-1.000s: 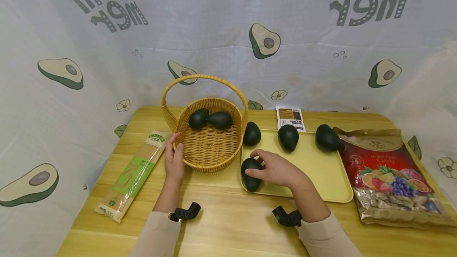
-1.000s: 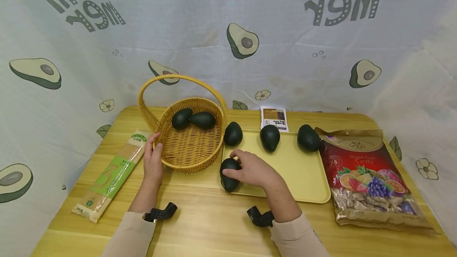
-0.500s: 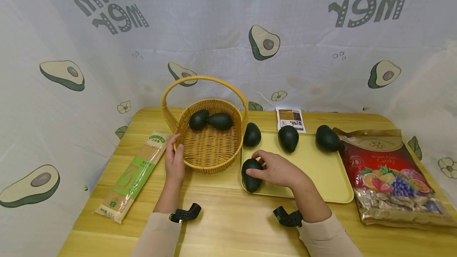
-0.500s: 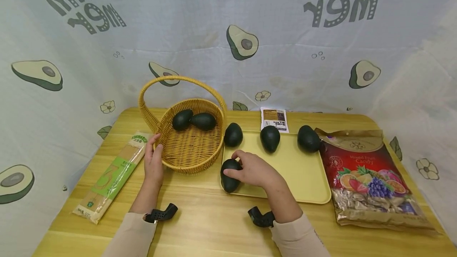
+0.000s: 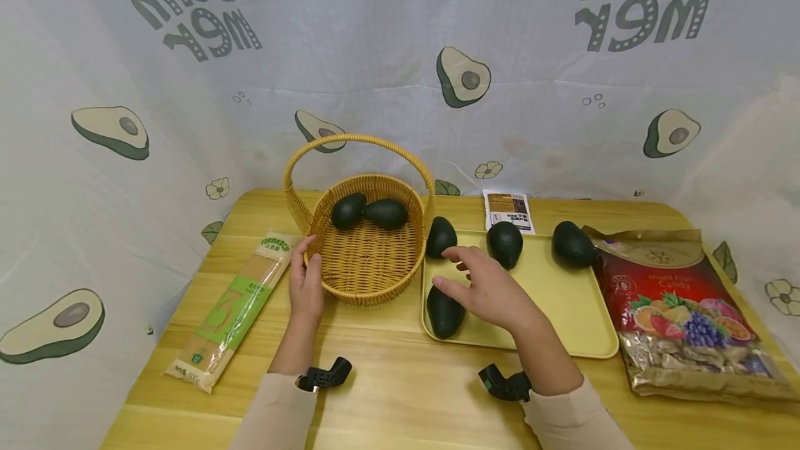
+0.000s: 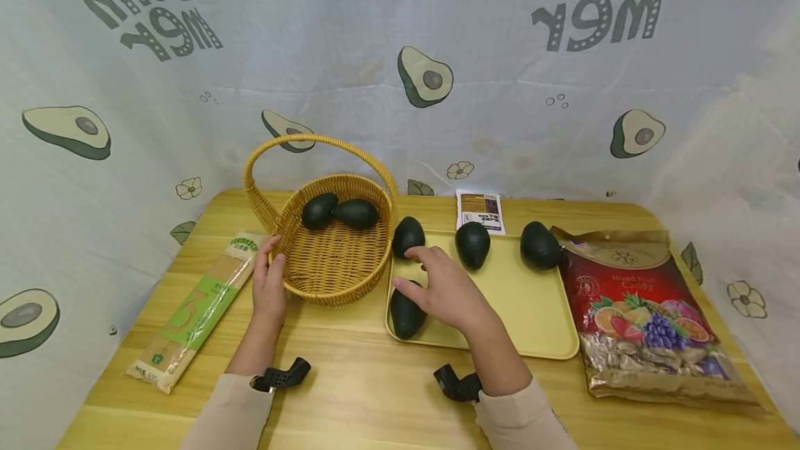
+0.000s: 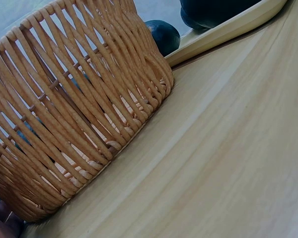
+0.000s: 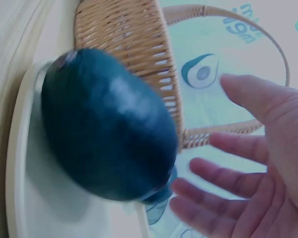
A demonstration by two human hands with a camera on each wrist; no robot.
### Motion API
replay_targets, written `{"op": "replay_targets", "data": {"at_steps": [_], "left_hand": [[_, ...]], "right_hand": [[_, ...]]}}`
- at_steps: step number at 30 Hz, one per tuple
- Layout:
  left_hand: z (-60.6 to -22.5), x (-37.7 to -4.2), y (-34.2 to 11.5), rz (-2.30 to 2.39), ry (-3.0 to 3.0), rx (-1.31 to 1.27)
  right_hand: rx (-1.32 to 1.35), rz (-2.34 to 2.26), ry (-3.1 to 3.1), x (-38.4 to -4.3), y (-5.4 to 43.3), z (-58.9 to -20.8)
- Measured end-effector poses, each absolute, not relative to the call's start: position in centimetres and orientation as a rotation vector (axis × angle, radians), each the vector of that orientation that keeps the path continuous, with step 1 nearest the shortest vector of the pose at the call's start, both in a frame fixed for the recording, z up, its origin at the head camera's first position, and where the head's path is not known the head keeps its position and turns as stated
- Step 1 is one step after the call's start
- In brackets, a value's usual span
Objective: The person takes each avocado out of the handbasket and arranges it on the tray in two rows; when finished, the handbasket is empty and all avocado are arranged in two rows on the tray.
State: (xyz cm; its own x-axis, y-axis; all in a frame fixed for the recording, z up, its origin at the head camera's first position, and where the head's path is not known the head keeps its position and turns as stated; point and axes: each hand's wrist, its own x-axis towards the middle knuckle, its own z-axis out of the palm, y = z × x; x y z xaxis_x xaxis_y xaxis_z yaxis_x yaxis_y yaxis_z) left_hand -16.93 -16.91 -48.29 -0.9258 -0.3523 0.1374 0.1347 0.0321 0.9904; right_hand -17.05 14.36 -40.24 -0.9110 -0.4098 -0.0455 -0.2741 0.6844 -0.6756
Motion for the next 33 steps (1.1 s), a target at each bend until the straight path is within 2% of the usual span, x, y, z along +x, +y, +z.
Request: {"op": "replay_targets", "data": {"at_steps": [9,19,26,33], "left_hand": [[-48.4,-16.7,-17.0,-1.951,-2.001,0.221],[-48.1,-16.7,-17.1,-1.915,-2.03,0.223],[-48.2,-16.9,-17.2,-1.92,-2.019,0.217],[-48.2,-16.9,-17.1,-1.93,-2.011,0.208]], "right_hand": [[-0.729,-1.213,2.792,-15.5,12.5,-38.7],[-0.843,-1.178,2.793,-14.7,9.1,-37.8],[-0.843,-1.235,2.743,-17.7,6.4,-37.2],[-0.656,-1.259,2.648,-21.8,4.0,-36.8]]}}
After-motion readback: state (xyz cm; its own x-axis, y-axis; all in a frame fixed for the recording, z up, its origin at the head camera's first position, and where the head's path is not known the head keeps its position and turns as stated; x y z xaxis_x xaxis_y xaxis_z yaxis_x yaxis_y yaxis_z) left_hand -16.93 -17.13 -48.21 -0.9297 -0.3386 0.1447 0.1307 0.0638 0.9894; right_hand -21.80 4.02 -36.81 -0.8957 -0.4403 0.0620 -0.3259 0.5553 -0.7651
